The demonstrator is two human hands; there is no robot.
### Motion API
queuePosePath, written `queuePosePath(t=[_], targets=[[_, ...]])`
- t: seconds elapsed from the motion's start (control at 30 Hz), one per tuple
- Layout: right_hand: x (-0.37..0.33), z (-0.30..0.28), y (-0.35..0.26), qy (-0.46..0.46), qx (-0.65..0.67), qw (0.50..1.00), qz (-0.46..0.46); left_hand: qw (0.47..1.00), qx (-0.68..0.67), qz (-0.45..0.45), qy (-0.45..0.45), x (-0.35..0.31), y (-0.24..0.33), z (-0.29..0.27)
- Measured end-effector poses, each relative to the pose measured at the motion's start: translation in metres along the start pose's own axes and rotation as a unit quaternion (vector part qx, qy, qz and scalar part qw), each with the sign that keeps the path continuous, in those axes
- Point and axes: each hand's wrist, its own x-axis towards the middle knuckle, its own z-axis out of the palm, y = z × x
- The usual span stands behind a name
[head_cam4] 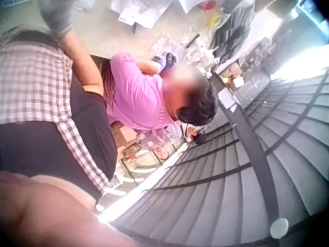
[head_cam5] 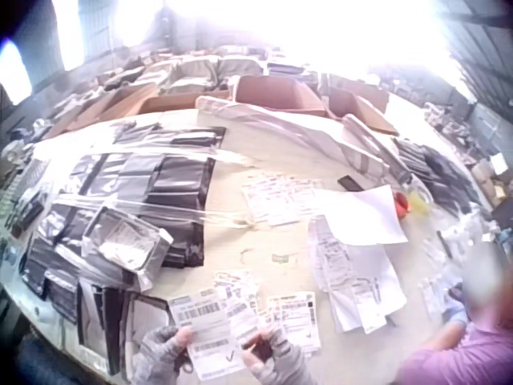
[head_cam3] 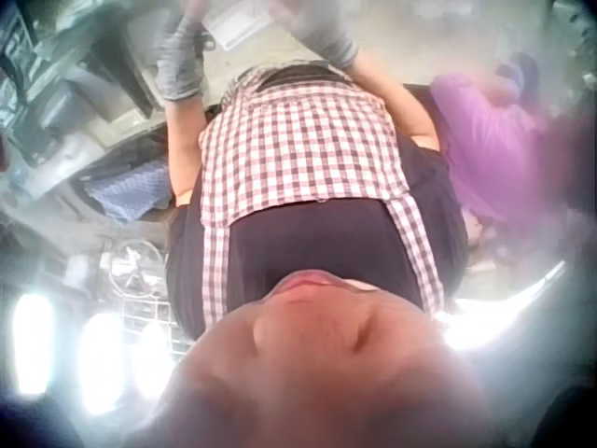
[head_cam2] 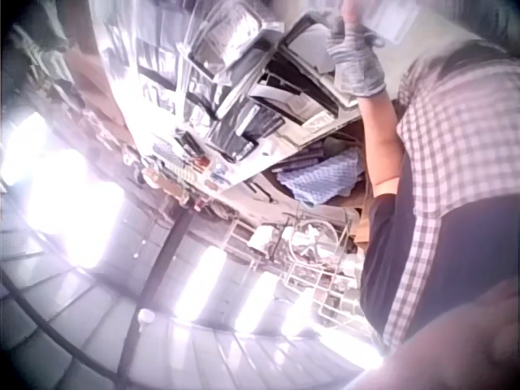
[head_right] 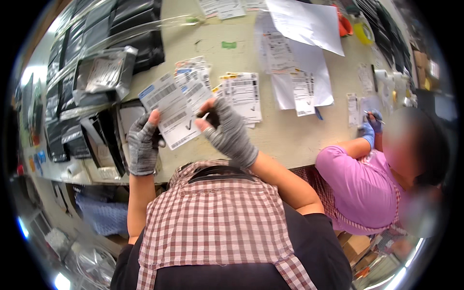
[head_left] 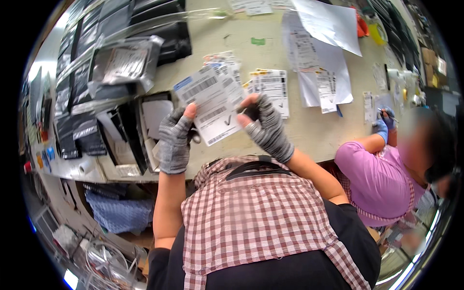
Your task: The person sorts through a stack of printed shipping labels by hand, separating them and organizing them into different piles on the table.
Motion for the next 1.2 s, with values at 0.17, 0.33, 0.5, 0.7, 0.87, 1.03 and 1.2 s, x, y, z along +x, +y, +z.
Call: queuePosePath(t=[0.17, 0.33, 0.5, 0.7, 0.87, 1.03, 1.2], targets=[[-0.006, -0.008, -0.002, -0.053, -0.054, 0.996, -0.038, 0.999, 0.030, -0.032, 0.029, 0.002, -0.014, 0.007], [-0.010, -0.032, 0.010, -0.042, -0.091, 0.994, -0.049, 0.996, 0.063, -0.065, -0.020, 0.008, -0.017, 0.016], [-0.006, -0.090, 0.025, 0.062, 0.055, 0.994, 0.067, 0.993, 0.057, -0.088, -0.055, 0.016, -0.010, 0.036], [0.013, -0.174, 0.009, 0.066, -0.173, 0.969, 0.164, 0.992, 0.070, -0.096, -0.051, 0.029, -0.009, 0.049], [0.042, -0.217, 0.022, 0.148, -0.158, 0.963, 0.161, 0.991, 0.065, -0.105, -0.054, 0.034, -0.012, 0.058], [0.098, -0.237, 0.043, 0.124, -0.242, 0.951, 0.144, 0.991, 0.063, -0.111, -0.047, 0.035, -0.013, 0.061], [0.132, -0.245, 0.053, 0.120, -0.263, 0.945, 0.153, 0.991, 0.073, -0.102, -0.037, 0.038, -0.011, 0.059]])
